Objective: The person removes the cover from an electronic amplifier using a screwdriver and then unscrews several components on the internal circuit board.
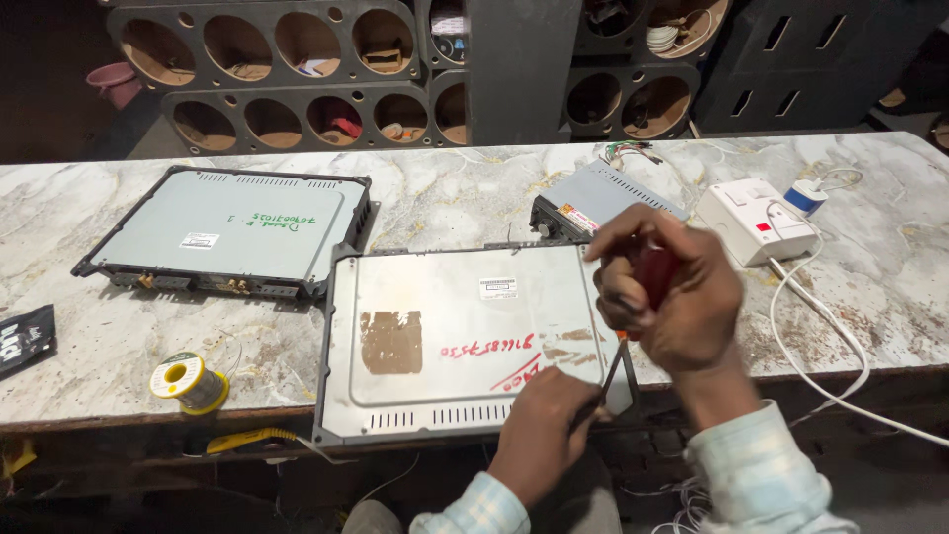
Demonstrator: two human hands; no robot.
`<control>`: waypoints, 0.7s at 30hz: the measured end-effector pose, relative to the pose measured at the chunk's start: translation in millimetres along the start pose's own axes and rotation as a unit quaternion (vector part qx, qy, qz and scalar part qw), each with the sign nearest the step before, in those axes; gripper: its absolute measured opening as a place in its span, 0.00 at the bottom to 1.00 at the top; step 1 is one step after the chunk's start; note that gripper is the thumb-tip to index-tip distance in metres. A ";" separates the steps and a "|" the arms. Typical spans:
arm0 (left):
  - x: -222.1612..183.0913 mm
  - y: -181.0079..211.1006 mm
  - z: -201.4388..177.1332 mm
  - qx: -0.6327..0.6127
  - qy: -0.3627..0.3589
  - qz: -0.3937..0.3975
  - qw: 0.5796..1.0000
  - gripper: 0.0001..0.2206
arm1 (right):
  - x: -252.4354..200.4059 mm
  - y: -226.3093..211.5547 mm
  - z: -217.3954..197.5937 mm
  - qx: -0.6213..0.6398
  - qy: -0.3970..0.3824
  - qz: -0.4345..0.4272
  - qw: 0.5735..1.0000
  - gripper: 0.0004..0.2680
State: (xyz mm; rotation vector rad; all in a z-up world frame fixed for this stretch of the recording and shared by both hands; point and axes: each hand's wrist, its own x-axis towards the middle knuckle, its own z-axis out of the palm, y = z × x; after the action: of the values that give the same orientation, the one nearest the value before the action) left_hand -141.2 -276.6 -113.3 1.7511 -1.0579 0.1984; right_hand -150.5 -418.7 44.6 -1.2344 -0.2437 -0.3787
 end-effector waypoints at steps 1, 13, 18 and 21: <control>-3.9 1.5 0.1 0.005 -0.010 0.009 1.000 0.08 | -3.2 9.4 6.0 -0.040 0.061 -0.005 0.997 0.15; 14.3 9.8 -13.9 0.098 -0.023 0.053 0.993 0.10 | -23.4 3.6 8.7 -0.166 0.249 -0.175 0.938 0.12; -1.4 4.7 -37.2 0.227 -0.005 0.181 0.957 0.17 | -24.7 6.5 12.2 -0.167 0.271 -0.205 0.926 0.12; 3.6 -8.5 -29.4 0.203 -0.041 0.106 0.973 0.12 | -15.6 8.9 12.5 -0.199 0.250 -0.209 0.924 0.13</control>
State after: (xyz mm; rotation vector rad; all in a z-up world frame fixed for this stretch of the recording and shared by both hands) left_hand -123.0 -253.7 -103.7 2.0180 -1.3364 0.5111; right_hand -160.7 -402.0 34.9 -1.4330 0.0186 -1.1409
